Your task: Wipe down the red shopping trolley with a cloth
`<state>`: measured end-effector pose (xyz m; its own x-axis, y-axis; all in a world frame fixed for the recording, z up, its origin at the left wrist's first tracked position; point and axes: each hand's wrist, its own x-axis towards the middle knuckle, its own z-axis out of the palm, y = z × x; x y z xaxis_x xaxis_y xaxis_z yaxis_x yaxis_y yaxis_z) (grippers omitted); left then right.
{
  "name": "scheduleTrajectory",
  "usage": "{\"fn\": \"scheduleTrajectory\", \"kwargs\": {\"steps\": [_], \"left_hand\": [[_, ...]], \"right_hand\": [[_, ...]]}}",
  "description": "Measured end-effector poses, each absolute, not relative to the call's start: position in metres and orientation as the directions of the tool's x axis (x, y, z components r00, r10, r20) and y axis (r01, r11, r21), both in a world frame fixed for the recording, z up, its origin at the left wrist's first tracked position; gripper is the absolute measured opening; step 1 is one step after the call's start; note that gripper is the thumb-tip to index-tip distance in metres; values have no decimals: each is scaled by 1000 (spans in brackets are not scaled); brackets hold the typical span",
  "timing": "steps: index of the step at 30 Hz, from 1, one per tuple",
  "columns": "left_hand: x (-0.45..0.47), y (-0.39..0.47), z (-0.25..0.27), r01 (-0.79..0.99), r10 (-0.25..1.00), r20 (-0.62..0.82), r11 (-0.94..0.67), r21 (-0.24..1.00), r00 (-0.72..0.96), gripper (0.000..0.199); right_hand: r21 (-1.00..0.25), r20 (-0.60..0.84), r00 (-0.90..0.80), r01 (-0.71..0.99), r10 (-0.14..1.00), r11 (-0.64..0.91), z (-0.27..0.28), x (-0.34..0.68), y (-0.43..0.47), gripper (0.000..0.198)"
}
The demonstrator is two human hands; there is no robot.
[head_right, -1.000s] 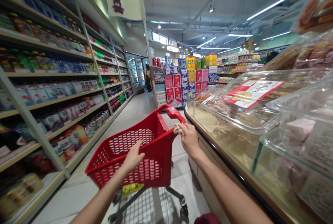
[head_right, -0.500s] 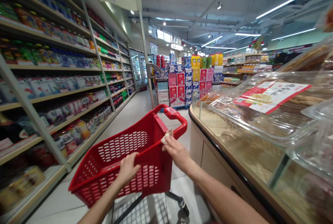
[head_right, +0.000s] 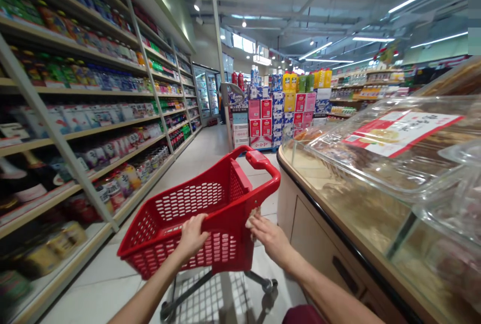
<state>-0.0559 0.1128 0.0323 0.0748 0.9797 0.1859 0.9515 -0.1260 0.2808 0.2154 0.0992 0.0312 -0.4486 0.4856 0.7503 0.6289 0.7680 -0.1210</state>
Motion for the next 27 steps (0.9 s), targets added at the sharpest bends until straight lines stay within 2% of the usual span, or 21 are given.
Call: {"fn": "scheduleTrajectory", "kwargs": {"steps": [5, 7, 10, 12, 15, 18, 24, 25, 27], "left_hand": [[-41, 109, 32, 946, 978, 182, -150, 288, 100, 45], [-35, 108, 32, 943, 978, 181, -155, 296, 104, 45], [-29, 107, 32, 936, 978, 179, -164, 310, 111, 46], [-26, 106, 33, 932, 977, 179, -170, 319, 117, 46], [-23, 103, 34, 926, 975, 181, -181, 330, 126, 45], [-20, 98, 36, 921, 973, 186, -192, 339, 134, 44], [-16, 89, 37, 913, 967, 187, -227, 339, 171, 44], [-15, 87, 37, 914, 967, 186, -229, 335, 174, 44], [-14, 85, 35, 917, 967, 184, -227, 327, 174, 45]], "right_hand": [[-227, 873, -136, 737, 469, 636, 56, 229, 107, 37], [-213, 857, -170, 743, 487, 634, 40, 229, 105, 37], [-159, 770, -334, 726, 545, 669, -5, 225, 87, 35], [-150, 734, -378, 720, 564, 678, -18, 226, 76, 34], [-208, 800, -241, 747, 549, 632, 7, 233, 76, 36], [-239, 865, -119, 757, 488, 608, 32, 239, 83, 39], [-153, 753, -365, 713, 548, 685, -15, 237, 58, 43], [-163, 764, -343, 718, 547, 677, -13, 240, 55, 43], [-214, 826, -194, 761, 529, 613, 8, 251, 56, 45]]}}
